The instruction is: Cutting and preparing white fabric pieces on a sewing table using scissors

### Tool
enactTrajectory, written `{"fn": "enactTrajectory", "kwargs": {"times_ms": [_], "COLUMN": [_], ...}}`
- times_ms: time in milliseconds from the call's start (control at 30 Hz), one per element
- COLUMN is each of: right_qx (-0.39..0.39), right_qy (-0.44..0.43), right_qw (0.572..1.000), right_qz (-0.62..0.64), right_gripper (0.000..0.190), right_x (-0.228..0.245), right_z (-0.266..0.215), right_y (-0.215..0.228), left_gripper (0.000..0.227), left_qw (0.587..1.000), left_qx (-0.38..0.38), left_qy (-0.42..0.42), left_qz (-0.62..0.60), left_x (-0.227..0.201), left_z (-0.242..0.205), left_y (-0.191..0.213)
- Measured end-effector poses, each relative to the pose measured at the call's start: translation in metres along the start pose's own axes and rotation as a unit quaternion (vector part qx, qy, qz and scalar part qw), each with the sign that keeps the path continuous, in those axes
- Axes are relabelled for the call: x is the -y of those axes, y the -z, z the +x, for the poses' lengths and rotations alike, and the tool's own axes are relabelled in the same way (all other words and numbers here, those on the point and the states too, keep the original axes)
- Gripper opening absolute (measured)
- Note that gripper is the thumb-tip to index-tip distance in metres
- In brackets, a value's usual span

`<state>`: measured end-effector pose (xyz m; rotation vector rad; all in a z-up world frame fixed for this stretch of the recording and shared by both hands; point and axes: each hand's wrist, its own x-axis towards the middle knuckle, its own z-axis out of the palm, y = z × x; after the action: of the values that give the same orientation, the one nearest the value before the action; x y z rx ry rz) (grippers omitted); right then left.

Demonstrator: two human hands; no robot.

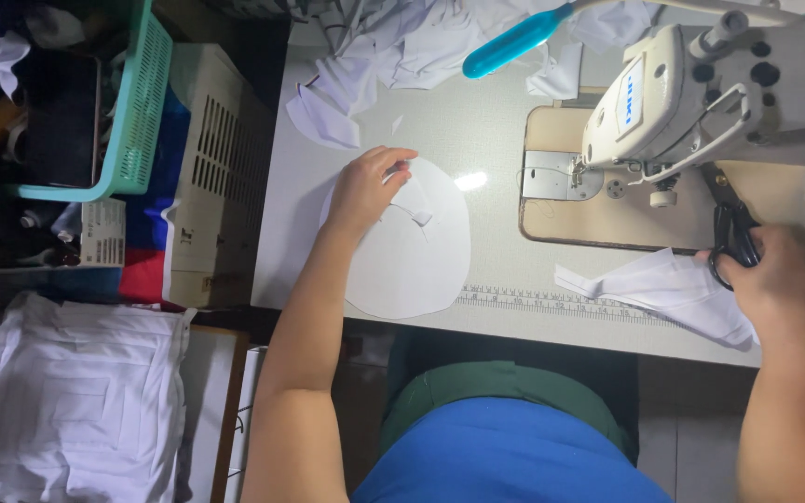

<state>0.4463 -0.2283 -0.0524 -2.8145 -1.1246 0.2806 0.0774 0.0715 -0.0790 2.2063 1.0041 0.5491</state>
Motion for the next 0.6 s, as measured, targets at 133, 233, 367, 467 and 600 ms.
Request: {"fn": "enactTrajectory", "kwargs": {"times_ms": [133,233,367,467,600], "right_qx": [-0.005,-0.047,-0.023,-0.034,-0.130], "right_qy": [0.045,0.122,0.088,0.090,0.180], "right_qw": [0.999,0.990,0.995,0.995,0.966], "right_qz": [-0.010,-0.057,-0.028,-0.030,-0.134], "right_gripper": [0.043,0.040,0.039,0.035,0.032], "right_x": [-0.007,-0.018,-0.007,-0.021,-0.049], "right_z": [0.011,0.023,0.018,0.025,0.041], "right_y": [-0.001,-0.009,-0.002,-0.016,-0.039], "left_gripper": [0.024,0.024,0.024,0.024,0.032], "left_qw": [0.999,0.995,0.997,0.993,0.981], "left_qx": [-0.023,-0.044,-0.072,-0.091,-0.122], "left_qy": [-0.021,0.034,-0.005,-0.064,-0.121], "left_qz": [-0.020,-0.088,-0.017,0.043,0.094], "left_x": [-0.004,-0.004,0.013,0.024,0.019], "left_z": [0.005,0.007,0.008,0.004,-0.010], "left_y": [-0.004,-0.006,-0.012,-0.012,0.000]}}
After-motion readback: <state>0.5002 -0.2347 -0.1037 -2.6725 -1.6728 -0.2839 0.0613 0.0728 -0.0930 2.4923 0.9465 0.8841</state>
